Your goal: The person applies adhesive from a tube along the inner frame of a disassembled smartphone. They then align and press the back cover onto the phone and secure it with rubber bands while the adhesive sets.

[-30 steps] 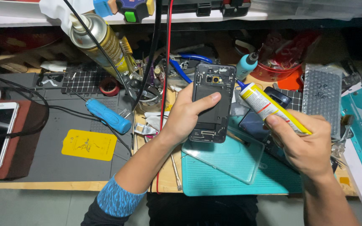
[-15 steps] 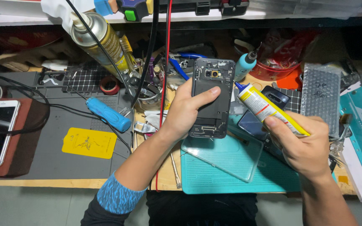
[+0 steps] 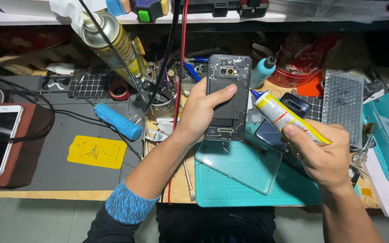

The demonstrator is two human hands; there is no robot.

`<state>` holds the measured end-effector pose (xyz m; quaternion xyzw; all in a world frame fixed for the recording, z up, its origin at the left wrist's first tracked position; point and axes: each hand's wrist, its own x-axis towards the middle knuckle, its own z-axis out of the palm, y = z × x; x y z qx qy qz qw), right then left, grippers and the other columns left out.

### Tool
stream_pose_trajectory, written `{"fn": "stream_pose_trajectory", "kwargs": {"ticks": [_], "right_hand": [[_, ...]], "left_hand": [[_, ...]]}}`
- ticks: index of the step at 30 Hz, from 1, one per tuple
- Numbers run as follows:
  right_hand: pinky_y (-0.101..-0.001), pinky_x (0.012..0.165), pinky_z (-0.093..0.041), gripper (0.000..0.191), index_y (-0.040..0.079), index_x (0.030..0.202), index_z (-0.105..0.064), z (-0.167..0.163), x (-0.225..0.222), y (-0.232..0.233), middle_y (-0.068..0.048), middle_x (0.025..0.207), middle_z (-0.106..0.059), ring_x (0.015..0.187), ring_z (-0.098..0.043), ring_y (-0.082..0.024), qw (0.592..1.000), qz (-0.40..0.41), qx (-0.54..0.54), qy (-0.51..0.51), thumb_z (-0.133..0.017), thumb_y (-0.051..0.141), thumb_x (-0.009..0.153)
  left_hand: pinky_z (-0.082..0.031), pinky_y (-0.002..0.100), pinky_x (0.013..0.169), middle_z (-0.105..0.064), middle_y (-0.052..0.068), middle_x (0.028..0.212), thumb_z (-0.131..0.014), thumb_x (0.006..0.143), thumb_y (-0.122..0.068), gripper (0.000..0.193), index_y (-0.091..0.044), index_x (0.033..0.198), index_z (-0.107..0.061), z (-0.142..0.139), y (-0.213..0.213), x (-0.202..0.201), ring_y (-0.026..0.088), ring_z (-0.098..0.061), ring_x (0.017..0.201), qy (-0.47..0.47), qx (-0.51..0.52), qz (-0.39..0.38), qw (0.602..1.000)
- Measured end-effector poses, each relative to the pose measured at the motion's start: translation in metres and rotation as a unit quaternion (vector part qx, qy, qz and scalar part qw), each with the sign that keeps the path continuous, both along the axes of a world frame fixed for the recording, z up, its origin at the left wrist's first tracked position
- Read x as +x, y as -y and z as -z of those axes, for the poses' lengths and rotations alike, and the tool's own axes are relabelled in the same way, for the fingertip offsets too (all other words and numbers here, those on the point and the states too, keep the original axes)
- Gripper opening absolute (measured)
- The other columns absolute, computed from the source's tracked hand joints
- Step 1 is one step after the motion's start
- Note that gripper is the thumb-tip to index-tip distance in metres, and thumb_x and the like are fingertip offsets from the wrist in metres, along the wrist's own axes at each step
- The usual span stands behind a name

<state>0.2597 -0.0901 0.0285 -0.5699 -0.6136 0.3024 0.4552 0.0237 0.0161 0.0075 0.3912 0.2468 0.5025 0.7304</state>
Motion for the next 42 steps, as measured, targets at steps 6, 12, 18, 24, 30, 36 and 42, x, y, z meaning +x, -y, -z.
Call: {"fn": "stream_pose_trajectory", "kwargs": {"ticks": [6,12,18,24,30,36,42], "right_hand": [[-0.0223,0.042,-0.031,0.025,-0.001,0.08,-0.073,0.003,-0.001,0.0,0.002,0.055,-0.056,0.046,-0.045,-0.003,1.0,0.003,0.002,-0.004,-0.068,0.016,0.098],[-0.0224,0.043,-0.031,0.025,-0.001,0.08,-0.073,0.005,0.001,0.003,0.003,0.055,-0.054,0.047,-0.044,-0.002,1.0,0.002,0.001,-0.014,-0.068,0.015,0.097],[-0.0226,0.042,-0.031,0.025,-0.001,0.078,-0.072,0.004,0.001,0.005,0.003,0.055,-0.053,0.047,-0.043,-0.002,1.0,0.001,0.003,-0.01,-0.068,0.014,0.097],[-0.023,0.043,-0.029,0.025,-0.002,0.078,-0.072,0.004,-0.001,0.007,0.003,0.055,-0.052,0.047,-0.042,-0.002,1.0,-0.005,0.013,-0.009,-0.069,0.014,0.097],[-0.023,0.042,-0.029,0.024,-0.003,0.08,-0.071,0.004,-0.001,0.009,0.003,0.056,-0.053,0.048,-0.041,-0.002,1.0,-0.01,0.004,-0.026,-0.069,0.013,0.097],[-0.0219,0.046,-0.037,0.021,-0.005,0.089,-0.073,0.004,0.001,0.01,0.001,0.064,-0.064,0.051,-0.051,-0.003,0.999,-0.029,0.032,-0.008,-0.068,0.014,0.096],[-0.0226,0.045,-0.037,0.02,-0.005,0.089,-0.074,0.004,0.004,0.012,-0.001,0.061,-0.061,0.049,-0.049,-0.004,1.0,-0.02,0.017,0.013,-0.069,0.013,0.095]], "left_hand": [[-0.061,0.031,0.074,-0.072,0.011,0.102,-0.066,0.097,-0.009,0.026,0.003,0.119,-0.064,-0.003,-0.007,0.001,0.017,-0.071,0.084,0.007,0.01,-0.003,1.0],[-0.061,0.031,0.073,-0.072,0.011,0.101,-0.066,0.097,-0.009,0.025,0.003,0.119,-0.064,-0.006,-0.01,0.002,0.017,-0.071,0.083,0.007,0.006,-0.004,1.0],[-0.061,0.031,0.073,-0.071,0.011,0.099,-0.066,0.098,-0.01,0.026,0.004,0.12,-0.064,-0.008,-0.012,0.0,0.017,-0.071,0.082,0.016,0.014,0.005,1.0],[-0.061,0.031,0.072,-0.071,0.012,0.099,-0.065,0.099,-0.011,0.025,0.004,0.119,-0.064,-0.011,-0.011,-0.001,0.018,-0.071,0.081,0.03,0.014,0.01,0.999],[-0.061,0.031,0.073,-0.072,0.013,0.101,-0.064,0.099,-0.01,0.025,0.004,0.119,-0.064,-0.013,-0.012,-0.003,0.018,-0.071,0.083,0.029,0.019,0.0,0.999],[-0.061,0.032,0.073,-0.071,0.013,0.101,-0.065,0.098,-0.01,0.025,0.005,0.119,-0.064,-0.014,-0.013,-0.003,0.018,-0.071,0.083,0.041,0.021,-0.001,0.999],[-0.061,0.031,0.074,-0.071,0.012,0.101,-0.064,0.099,-0.011,0.026,0.004,0.119,-0.064,-0.015,-0.015,-0.006,0.018,-0.071,0.084,0.058,0.022,0.014,0.998]]}}
